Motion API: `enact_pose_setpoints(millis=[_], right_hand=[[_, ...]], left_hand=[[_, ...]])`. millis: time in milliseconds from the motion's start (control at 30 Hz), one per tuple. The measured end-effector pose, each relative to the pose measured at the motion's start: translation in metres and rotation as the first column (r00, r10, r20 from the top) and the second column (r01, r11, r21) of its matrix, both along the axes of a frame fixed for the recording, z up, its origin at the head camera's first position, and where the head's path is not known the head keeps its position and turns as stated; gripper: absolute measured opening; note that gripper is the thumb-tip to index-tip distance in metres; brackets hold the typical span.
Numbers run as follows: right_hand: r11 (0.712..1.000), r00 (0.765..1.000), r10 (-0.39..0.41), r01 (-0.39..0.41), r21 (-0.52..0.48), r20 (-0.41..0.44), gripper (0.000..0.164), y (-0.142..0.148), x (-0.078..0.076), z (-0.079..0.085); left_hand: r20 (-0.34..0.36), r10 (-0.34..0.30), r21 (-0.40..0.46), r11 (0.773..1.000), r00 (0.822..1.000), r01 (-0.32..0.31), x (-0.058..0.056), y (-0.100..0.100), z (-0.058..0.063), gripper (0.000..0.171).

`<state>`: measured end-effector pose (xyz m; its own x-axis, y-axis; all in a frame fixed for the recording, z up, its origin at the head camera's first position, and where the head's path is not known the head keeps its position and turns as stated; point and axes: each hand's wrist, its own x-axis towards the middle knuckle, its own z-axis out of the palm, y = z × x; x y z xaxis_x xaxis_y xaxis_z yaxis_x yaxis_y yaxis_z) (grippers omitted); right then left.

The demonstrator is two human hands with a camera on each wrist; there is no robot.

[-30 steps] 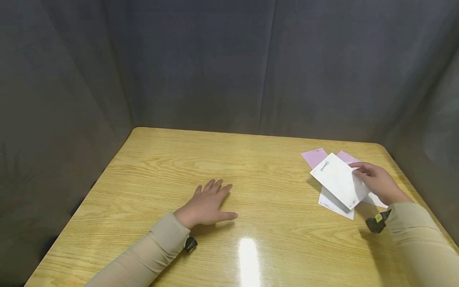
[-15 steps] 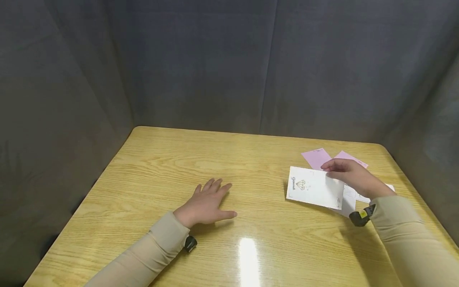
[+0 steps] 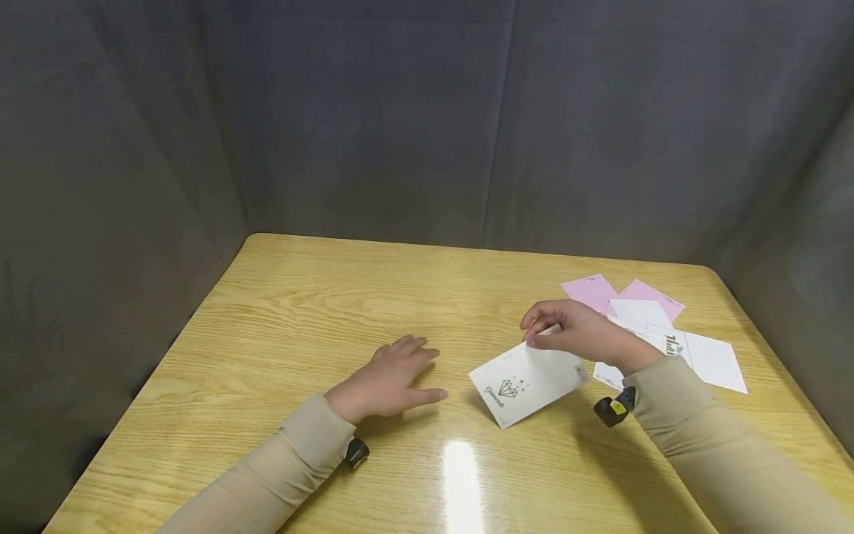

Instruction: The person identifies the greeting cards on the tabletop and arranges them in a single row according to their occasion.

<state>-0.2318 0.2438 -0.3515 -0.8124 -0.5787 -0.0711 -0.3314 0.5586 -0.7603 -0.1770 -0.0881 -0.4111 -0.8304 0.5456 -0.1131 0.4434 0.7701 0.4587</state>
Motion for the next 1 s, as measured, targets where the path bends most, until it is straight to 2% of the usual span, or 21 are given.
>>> enact_pose_setpoints(millis=[133,467,600,700,800,900,1000], right_hand=[[0.999,0.999,0.040,-0.040,0.002,0.014,0.015,-0.019,-0.001,-0.003],[0.996,0.996,0.085,-0.085,-0.009,-0.036,0.016,-0.037,-0.002,-0.007],[0.996,0.994,0.094,-0.094,-0.001,-0.049,0.017,-0.043,-0.001,-0.008],[0.995,0.993,0.101,-0.101,0.002,-0.065,0.019,-0.047,0.000,-0.009],[0.994,0.991,0.108,-0.109,-0.004,-0.078,0.021,-0.050,0.001,-0.009],[0.996,0.993,0.092,-0.092,-0.009,-0.071,0.026,-0.052,0.003,-0.007],[0.998,0.997,0.055,-0.055,-0.006,-0.052,0.031,-0.051,0.004,-0.006]], left_hand=[[-0.015,-0.029,0.002,1.000,0.999,0.029,0.000,0.002,0.001,0.074],[-0.017,-0.012,-0.034,0.999,1.000,0.012,0.002,0.001,0.002,0.075],[-0.021,-0.030,-0.013,0.999,0.999,0.029,0.002,0.001,0.002,0.071],[-0.026,-0.053,0.021,0.998,0.998,0.054,0.001,0.002,0.002,0.061],[-0.060,-0.087,0.052,0.995,0.994,0.090,0.001,0.003,0.001,0.039],[-0.124,-0.119,0.067,0.990,0.985,0.128,-0.001,0.004,0.000,0.016],[-0.151,-0.127,0.077,0.987,0.980,0.139,-0.001,0.004,0.002,0.009]])
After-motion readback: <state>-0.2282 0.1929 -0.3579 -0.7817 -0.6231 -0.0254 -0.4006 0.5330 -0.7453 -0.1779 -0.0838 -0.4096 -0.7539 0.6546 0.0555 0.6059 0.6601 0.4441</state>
